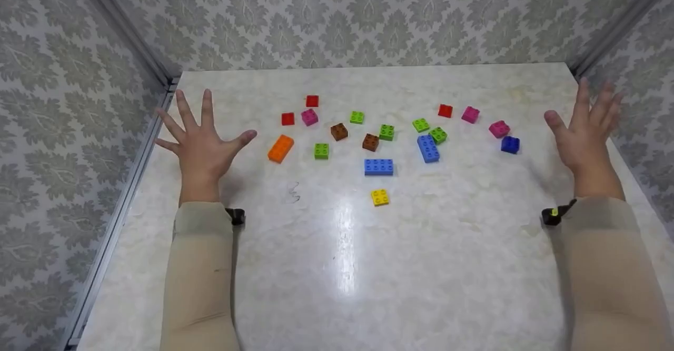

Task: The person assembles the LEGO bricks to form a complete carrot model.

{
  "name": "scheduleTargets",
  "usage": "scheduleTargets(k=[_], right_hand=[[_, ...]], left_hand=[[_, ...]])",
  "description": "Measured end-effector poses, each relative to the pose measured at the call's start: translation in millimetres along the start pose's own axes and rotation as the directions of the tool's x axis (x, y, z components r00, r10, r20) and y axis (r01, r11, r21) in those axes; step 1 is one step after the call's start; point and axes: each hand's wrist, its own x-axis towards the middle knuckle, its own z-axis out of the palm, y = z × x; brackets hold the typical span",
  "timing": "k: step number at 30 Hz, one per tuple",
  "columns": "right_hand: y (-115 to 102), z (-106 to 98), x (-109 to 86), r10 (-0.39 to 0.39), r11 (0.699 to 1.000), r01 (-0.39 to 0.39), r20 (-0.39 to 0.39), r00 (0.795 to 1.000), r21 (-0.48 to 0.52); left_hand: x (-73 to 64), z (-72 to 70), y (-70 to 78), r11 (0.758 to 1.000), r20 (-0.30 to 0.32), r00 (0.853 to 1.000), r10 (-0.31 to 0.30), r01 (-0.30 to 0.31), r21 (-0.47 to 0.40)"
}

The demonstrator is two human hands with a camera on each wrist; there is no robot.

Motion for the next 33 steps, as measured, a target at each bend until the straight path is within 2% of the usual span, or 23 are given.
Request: scheduleTargets(k=[6, 11, 14, 17, 20, 22, 23, 29, 31, 33], right_hand=[[-31, 14, -5.6, -0.005, 0.980, 0.014, -0.045, 0.999, 0.198], [-62, 32, -12.2, -0.078, 0.944, 0.096, -0.070, 0.995, 0.315], [-83, 42, -15.6, -0.137, 0.903, 0.166, -0.100, 0.986, 0.397], [-103, 53, -18.6, -0.175, 0.838, 0.208, -0.113, 0.978, 0.504], [-117, 65, -22.3, -0.196, 0.778, 0.223, -0.111, 0.974, 0.588], [-123, 72, -24.4, -0.208, 0.752, 0.224, -0.100, 0.973, 0.620], [-126, 76, -25.2, -0.214, 0.745, 0.226, -0.096, 0.972, 0.628], [-141, 97, -26.9, -0.238, 0.706, 0.206, -0.047, 0.970, 0.677], [-147, 105, -29.1, -0.238, 0.685, 0.179, -0.015, 0.971, 0.706], [-152, 114, -32.2, -0.240, 0.651, 0.148, 0.016, 0.971, 0.745]], left_hand=[[-3.8, 2.3, 12.0, 0.994, -0.097, 0.994, 0.051, -0.060, -0.096], [-1.6, 3.1, 31.5, 0.975, -0.213, 0.969, 0.125, -0.160, -0.155], [-1.9, 4.6, 49.4, 0.955, -0.242, 0.958, 0.154, -0.207, -0.212], [-5.6, 10.4, 67.2, 0.909, -0.238, 0.954, 0.182, -0.256, -0.329], [-11.6, 20.3, 80.8, 0.827, -0.215, 0.952, 0.218, -0.297, -0.478], [-15.1, 27.6, 87.0, 0.779, -0.195, 0.951, 0.242, -0.310, -0.545], [-16.8, 30.8, 89.6, 0.763, -0.183, 0.951, 0.251, -0.311, -0.567], [-25.7, 43.8, 103.4, 0.733, -0.137, 0.947, 0.292, -0.313, -0.603], [-28.5, 48.0, 108.8, 0.701, -0.126, 0.942, 0.310, -0.316, -0.639], [-32.4, 54.0, 115.2, 0.646, -0.107, 0.939, 0.328, -0.305, -0.700]])
